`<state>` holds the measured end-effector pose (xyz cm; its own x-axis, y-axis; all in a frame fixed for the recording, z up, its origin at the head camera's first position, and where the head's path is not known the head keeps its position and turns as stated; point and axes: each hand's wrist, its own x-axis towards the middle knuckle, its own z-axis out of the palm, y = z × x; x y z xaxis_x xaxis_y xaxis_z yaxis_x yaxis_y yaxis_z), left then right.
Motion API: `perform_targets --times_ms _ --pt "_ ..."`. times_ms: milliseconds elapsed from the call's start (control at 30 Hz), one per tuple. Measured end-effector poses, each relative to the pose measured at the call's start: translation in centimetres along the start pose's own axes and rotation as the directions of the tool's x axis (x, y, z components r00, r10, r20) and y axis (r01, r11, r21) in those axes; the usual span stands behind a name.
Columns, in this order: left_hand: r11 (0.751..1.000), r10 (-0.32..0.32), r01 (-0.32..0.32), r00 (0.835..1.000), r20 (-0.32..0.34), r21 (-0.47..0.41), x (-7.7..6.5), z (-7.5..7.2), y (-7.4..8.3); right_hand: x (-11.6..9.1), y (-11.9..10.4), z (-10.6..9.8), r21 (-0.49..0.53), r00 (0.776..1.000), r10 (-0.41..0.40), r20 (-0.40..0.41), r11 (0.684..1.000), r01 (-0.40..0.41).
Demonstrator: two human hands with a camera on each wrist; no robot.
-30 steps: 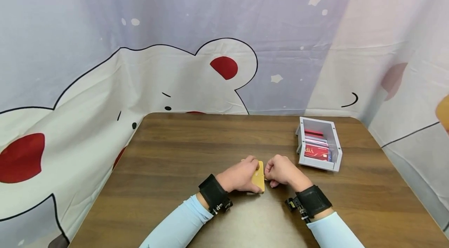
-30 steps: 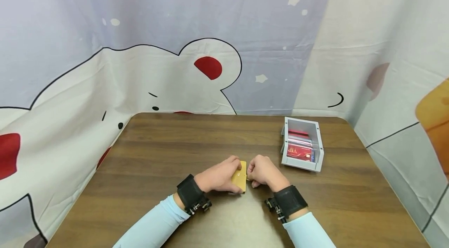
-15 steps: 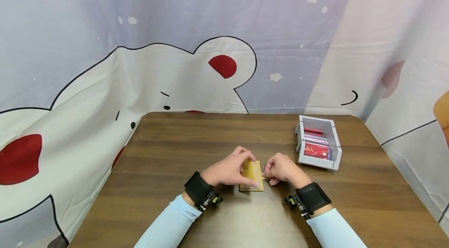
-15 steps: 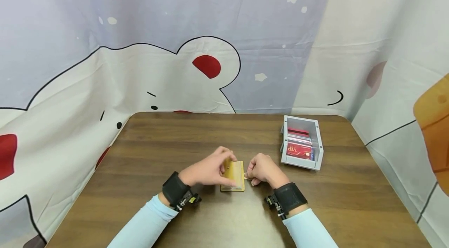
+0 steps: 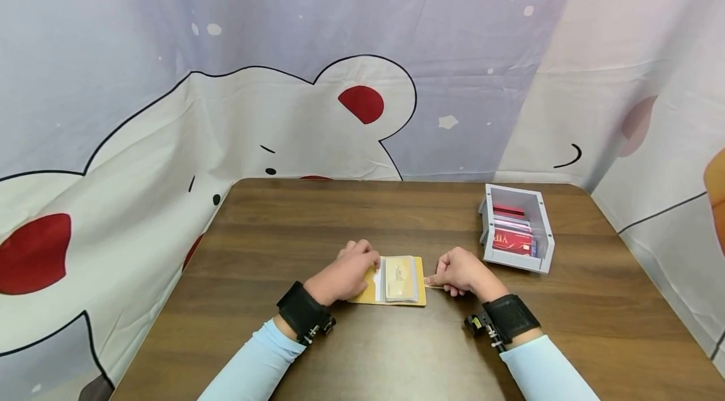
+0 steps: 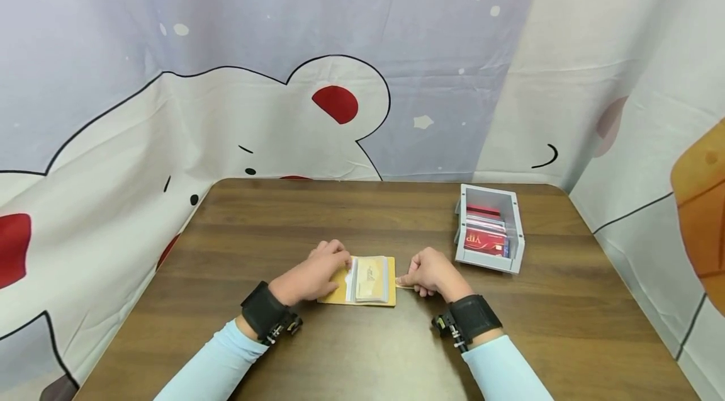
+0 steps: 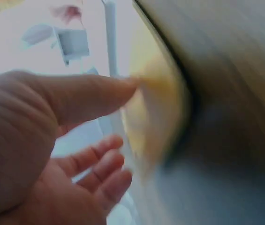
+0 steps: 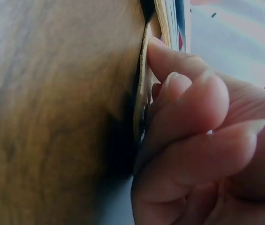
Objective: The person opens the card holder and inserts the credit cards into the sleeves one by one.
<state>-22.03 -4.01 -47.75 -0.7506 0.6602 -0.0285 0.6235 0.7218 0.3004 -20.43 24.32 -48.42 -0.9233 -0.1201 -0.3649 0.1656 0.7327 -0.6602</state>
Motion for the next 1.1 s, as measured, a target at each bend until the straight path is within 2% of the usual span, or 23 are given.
perform_targets --times_ms 67,133,300,433,633,867,1100 --pt "0.998 0.068 -0.068 0.997 0.021 -0.012 0.6 0.2 0.9 0.0 0.0 0.0 0.012 1.0 0.002 0.002 1.0 -0.002" --pt "0.994 0.103 -0.102 0.994 0.035 -0.039 1.1 0.5 1.8 0.1 -0.1 0.1 0.013 1.0 -0.004 0.0 1.0 0.004" --pt "0.996 0.092 -0.091 0.996 0.016 -0.022 2.0 1.6 3.2 0.3 -0.2 0.5 0.013 1.0 -0.022 -0.009 1.0 0.022" --pt "0.996 0.088 -0.088 0.996 -0.011 -0.003 2.4 2.0 3.1 0.3 -0.2 0.5 0.004 1.0 -0.01 -0.005 1.0 0.01" --pt "0.99 0.098 -0.1 0.995 -0.018 -0.098 2.4 1.7 2.6 0.3 -0.2 0.4 0.006 1.0 -0.001 -0.011 1.0 0.001" --pt "0.981 0.128 -0.13 0.991 -0.022 -0.144 2.3 1.7 2.2 0.2 0.0 0.3 0.014 1.0 0.004 -0.008 1.0 -0.004" --pt "0.955 0.154 -0.145 0.988 0.013 -0.257 1.8 1.2 1.8 0.2 0.1 0.1 0.025 1.0 0.005 0.009 1.0 -0.005"
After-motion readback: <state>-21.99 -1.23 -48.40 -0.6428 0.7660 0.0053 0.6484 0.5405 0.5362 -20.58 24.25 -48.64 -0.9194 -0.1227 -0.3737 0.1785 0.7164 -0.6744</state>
